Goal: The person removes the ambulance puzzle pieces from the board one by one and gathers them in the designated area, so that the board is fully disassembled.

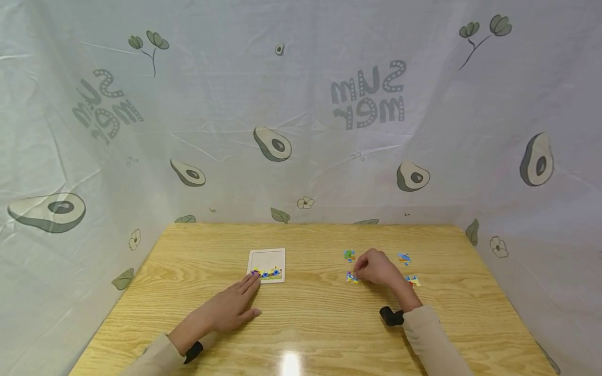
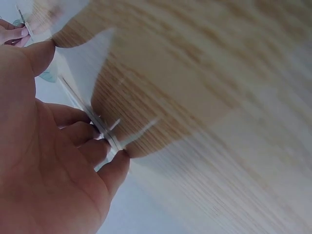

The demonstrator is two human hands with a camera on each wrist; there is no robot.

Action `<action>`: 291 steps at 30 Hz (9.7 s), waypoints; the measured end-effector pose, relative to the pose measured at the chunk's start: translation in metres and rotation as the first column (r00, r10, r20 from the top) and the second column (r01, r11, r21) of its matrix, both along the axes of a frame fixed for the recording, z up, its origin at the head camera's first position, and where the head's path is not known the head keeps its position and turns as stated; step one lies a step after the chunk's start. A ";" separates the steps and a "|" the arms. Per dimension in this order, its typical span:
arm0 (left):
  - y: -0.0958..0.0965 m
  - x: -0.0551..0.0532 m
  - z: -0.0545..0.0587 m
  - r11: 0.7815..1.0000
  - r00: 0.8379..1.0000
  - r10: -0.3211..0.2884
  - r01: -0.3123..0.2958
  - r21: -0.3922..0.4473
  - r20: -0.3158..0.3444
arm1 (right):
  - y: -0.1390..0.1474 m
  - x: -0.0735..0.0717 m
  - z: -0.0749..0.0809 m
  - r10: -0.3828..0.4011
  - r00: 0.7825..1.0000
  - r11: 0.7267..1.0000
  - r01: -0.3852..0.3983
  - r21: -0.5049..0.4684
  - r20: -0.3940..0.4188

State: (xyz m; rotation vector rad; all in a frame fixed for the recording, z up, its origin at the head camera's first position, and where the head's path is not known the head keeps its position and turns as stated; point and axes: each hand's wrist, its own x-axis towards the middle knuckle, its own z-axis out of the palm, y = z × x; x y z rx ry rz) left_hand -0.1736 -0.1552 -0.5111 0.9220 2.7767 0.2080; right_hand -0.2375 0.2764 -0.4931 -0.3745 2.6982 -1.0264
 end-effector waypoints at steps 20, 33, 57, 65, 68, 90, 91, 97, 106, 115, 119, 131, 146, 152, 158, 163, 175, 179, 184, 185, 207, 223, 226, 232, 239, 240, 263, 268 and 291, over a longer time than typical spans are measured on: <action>0.000 -0.003 -0.004 1.000 1.000 -0.001 0.001 -0.009 -0.006 | 0.001 -0.002 0.006 0.026 0.999 0.998 -0.028 -0.050 -0.033; 0.004 -0.004 -0.002 1.000 0.999 -0.006 0.005 -0.022 -0.045 | -0.025 -0.019 0.040 0.079 0.986 0.993 -0.091 -0.070 -0.150; 0.012 -0.014 -0.004 1.000 0.999 -0.024 0.024 0.003 -0.029 | -0.147 -0.038 0.018 0.257 0.955 0.951 -0.277 -0.135 -0.148; 0.014 -0.013 -0.006 1.000 0.999 -0.026 0.026 -0.012 -0.035 | -0.162 -0.036 0.005 0.279 0.949 0.943 -0.300 -0.143 -0.148; 0.014 -0.014 -0.007 0.999 0.998 -0.035 0.035 -0.016 -0.047 | -0.165 -0.035 0.002 0.264 0.955 0.948 -0.283 -0.147 -0.139; 0.017 -0.015 -0.003 0.999 0.998 -0.051 0.051 -0.011 -0.033 | -0.186 -0.025 -0.012 0.293 0.945 0.954 -0.299 -0.022 -0.144; 0.017 -0.015 -0.003 0.999 0.998 -0.052 0.052 -0.017 -0.032 | -0.187 -0.026 -0.012 0.295 0.945 0.954 -0.300 -0.013 -0.144; 0.019 -0.016 -0.003 0.998 0.999 -0.044 0.043 -0.037 -0.018 | -0.191 -0.028 -0.013 0.291 0.945 0.957 -0.289 0.033 -0.153; 0.021 -0.014 -0.003 0.999 1.000 -0.023 0.023 -0.036 0.001 | -0.193 -0.025 -0.017 0.247 0.963 0.969 -0.247 0.016 -0.105; 0.022 -0.014 -0.002 0.999 1.000 -0.017 0.017 -0.032 -0.010 | -0.193 -0.025 -0.013 0.261 0.959 0.965 -0.262 0.006 -0.110; 0.023 -0.015 0.000 1.000 1.000 -0.014 0.014 -0.013 0.007 | -0.193 -0.026 -0.012 0.259 0.960 0.966 -0.259 0.019 -0.105; 0.020 -0.018 -0.002 1.000 1.000 -0.010 0.010 0.001 0.016 | -0.196 -0.026 -0.015 0.251 0.961 0.968 -0.247 0.046 -0.117; 0.023 -0.015 -0.001 1.000 1.000 0.001 -0.001 0.003 -0.008 | -0.194 -0.019 -0.012 0.263 0.958 0.964 -0.267 -0.018 -0.116; 0.023 -0.014 0.000 1.000 1.000 -0.009 0.009 0.009 -0.003 | -0.194 -0.014 -0.013 0.262 0.958 0.965 -0.264 0.001 -0.118; 0.023 -0.013 0.002 1.000 1.000 -0.020 0.021 0.018 -0.021 | -0.193 -0.010 -0.011 0.288 0.943 0.958 -0.285 0.041 -0.165; 0.023 -0.012 0.003 1.000 1.000 -0.020 0.020 0.021 -0.020 | -0.192 -0.010 -0.012 0.296 0.936 0.955 -0.294 0.042 -0.191; 0.021 -0.013 -0.002 1.000 1.000 -0.013 0.013 -0.006 -0.021 | -0.191 -0.009 -0.013 0.293 0.932 0.955 -0.294 0.027 -0.214; 0.022 -0.012 0.000 1.000 1.000 -0.016 0.016 -0.004 -0.022 | -0.186 -0.009 -0.010 0.268 0.941 0.959 -0.281 -0.035 -0.209; 0.023 -0.012 0.001 1.000 1.000 -0.014 0.014 -0.013 -0.019 | -0.176 -0.008 -0.001 0.197 0.958 0.967 -0.225 -0.117 -0.209; 0.023 -0.011 0.001 1.000 1.000 -0.013 0.013 -0.015 -0.022 | -0.173 -0.008 0.000 0.184 0.961 0.968 -0.214 -0.131 -0.208; 0.023 -0.008 -0.001 1.000 0.999 -0.011 0.010 -0.012 -0.038 | -0.095 0.012 0.038 0.038 0.967 0.957 -0.108 -0.270 -0.253; 0.023 -0.007 -0.001 0.999 0.997 -0.020 0.016 -0.052 -0.075 | -0.034 0.027 0.059 -0.045 0.971 0.971 -0.013 -0.238 -0.237; 0.022 -0.008 0.000 0.998 0.996 -0.022 0.017 -0.054 -0.083 | -0.024 0.031 0.062 -0.076 0.973 0.969 0.020 -0.247 -0.217; 0.023 -0.008 0.000 0.998 0.996 -0.028 0.023 -0.052 -0.085 | -0.003 0.042 0.061 -0.129 0.972 0.966 0.078 -0.247 -0.195; 0.023 -0.007 0.001 0.999 0.997 -0.031 0.027 -0.045 -0.076 | 0.024 0.053 0.049 -0.166 0.968 0.967 0.122 -0.224 -0.189; 0.023 -0.007 0.001 0.999 0.997 -0.031 0.028 -0.046 -0.078 | 0.028 0.054 0.047 -0.174 0.968 0.967 0.133 -0.219 -0.181; 0.024 -0.009 -0.003 0.997 0.996 -0.025 0.019 -0.071 -0.086 | 0.098 0.088 0.015 -0.269 0.963 0.956 0.268 -0.120 0.009; 0.024 -0.008 -0.003 0.997 0.996 -0.028 0.022 -0.074 -0.080 | 0.110 0.088 0.009 -0.284 0.958 0.957 0.286 -0.056 0.031; 0.026 -0.007 0.006 0.998 0.997 -0.027 0.023 -0.063 -0.066 | 0.131 0.092 0.003 -0.289 0.949 0.957 0.288 0.024 0.126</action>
